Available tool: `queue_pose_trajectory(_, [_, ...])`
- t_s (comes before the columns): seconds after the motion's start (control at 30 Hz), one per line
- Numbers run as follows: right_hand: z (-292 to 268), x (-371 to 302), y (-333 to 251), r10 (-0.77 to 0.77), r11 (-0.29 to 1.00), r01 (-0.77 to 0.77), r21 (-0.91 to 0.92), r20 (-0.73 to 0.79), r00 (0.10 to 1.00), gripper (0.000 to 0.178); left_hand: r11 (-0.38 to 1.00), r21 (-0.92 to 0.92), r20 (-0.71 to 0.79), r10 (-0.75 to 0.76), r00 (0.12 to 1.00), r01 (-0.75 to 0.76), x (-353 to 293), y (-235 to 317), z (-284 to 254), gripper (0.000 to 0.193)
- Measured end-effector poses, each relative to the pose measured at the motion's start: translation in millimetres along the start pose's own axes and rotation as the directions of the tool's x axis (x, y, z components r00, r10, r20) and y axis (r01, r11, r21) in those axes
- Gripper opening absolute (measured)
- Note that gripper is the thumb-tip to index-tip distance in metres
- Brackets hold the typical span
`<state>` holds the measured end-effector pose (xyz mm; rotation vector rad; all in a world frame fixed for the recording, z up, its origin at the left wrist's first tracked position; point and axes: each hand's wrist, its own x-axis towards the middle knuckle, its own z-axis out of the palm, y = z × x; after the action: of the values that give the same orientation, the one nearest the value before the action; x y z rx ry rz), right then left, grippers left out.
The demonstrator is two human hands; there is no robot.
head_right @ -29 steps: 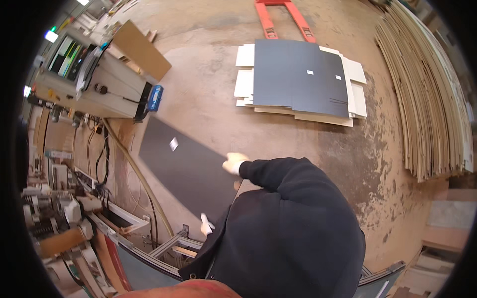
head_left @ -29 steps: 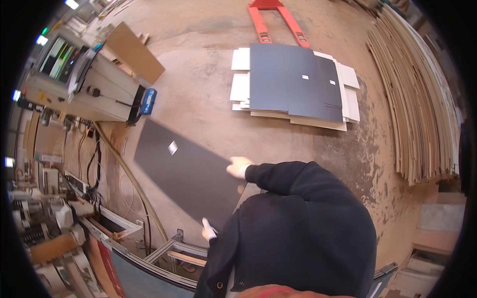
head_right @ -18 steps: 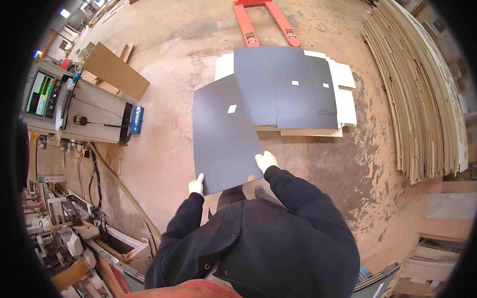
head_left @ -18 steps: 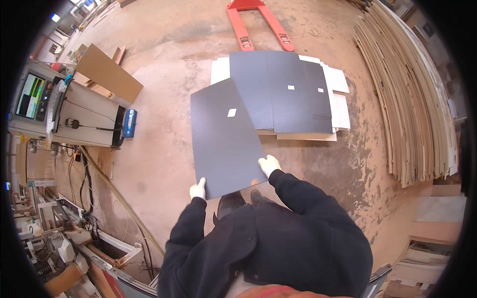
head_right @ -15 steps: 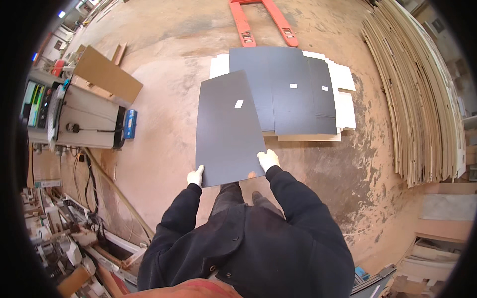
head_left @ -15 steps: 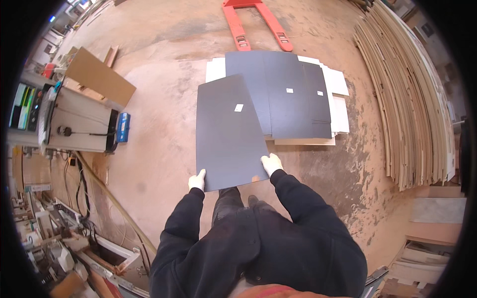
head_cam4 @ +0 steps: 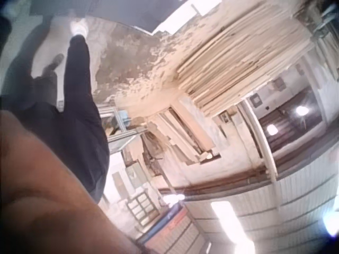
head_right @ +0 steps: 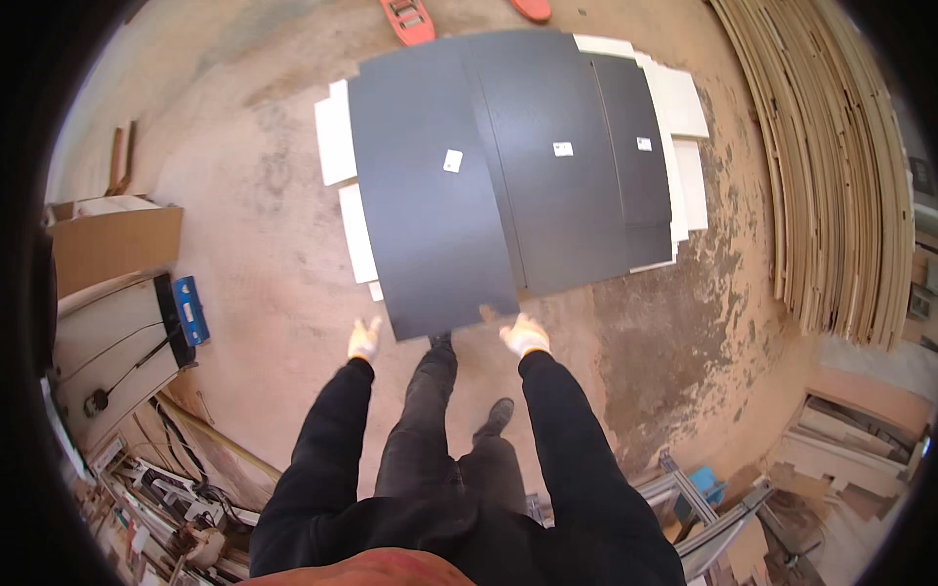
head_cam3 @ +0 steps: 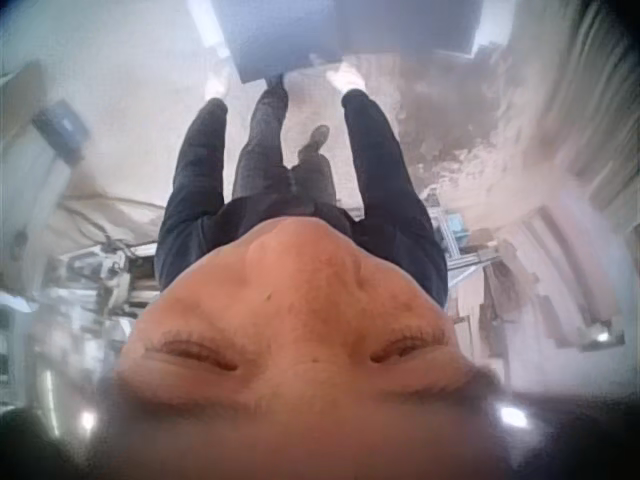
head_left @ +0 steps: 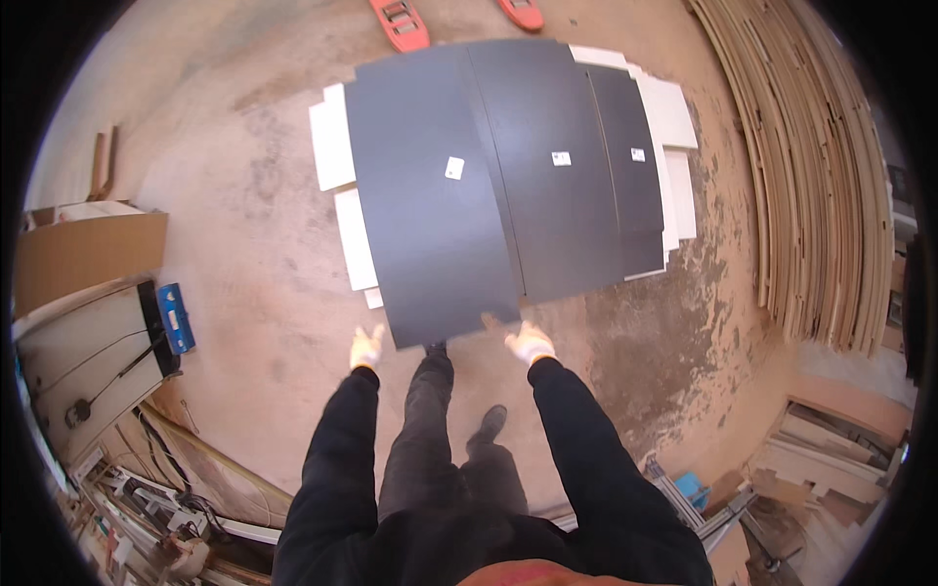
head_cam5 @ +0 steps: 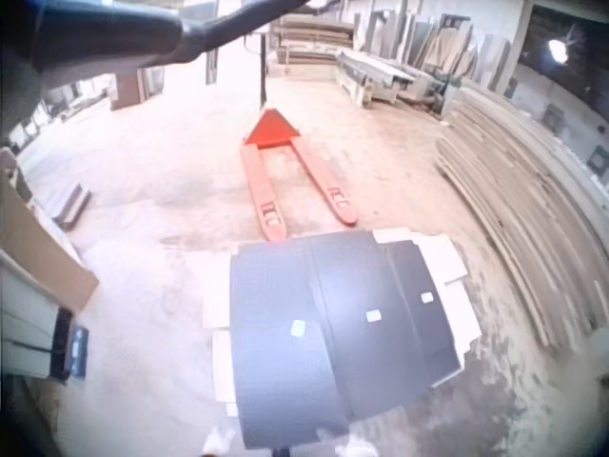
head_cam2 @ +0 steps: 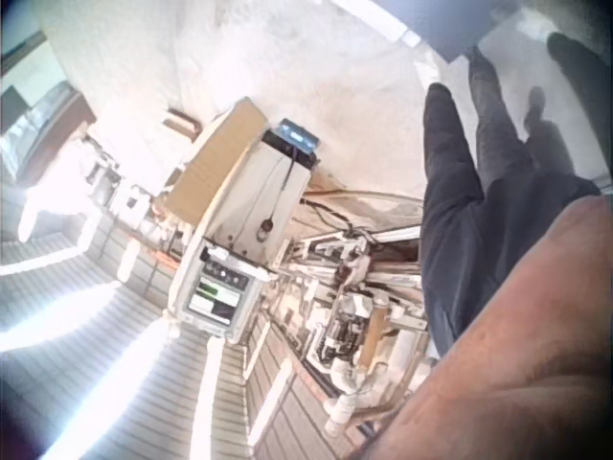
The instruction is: The person removes dark rectangular panels from a conveyor table and stacks them on a nearby pile. The person also removes a long white strip from the table and places it aside. The person wears gloves and uses a yellow-handled tool to assist with panel removal.
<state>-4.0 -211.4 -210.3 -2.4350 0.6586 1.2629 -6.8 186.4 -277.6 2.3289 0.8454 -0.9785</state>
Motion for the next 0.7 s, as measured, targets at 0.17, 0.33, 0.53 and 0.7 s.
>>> queue_pose_trajectory(0.17, [84.5,-50.8,67.6,-0.135,0.99,0.1,0.094,0.532,0.836,0.059,0.986,-0.095,-0.048,0.132,0.99,-0.136,98.7,35.3,15.4,0.089])
queue_pose_trajectory(0.33, [139.4,-116.0,119.8,-0.013,0.99,-0.08,0.119,0.63,0.777,0.063,0.875,-0.478,0.072,0.122,0.99,-0.073,147.6,121.9,47.5,0.092])
queue_pose_trajectory(0.53, [140.6,-152.6,135.4,-0.137,0.954,-0.068,0.292,0.626,0.768,0.061,0.953,-0.199,-0.183,0.192,0.964,-0.228,114.9,108.7,40.8,0.092])
queue_pose_trajectory(0.7, [123.1,-169.4,139.0,-0.214,0.687,-0.293,0.665,0.571,0.793,0.051,0.922,0.142,0.175,0.335,0.926,-0.36,51.3,100.4,26.8,0.062])
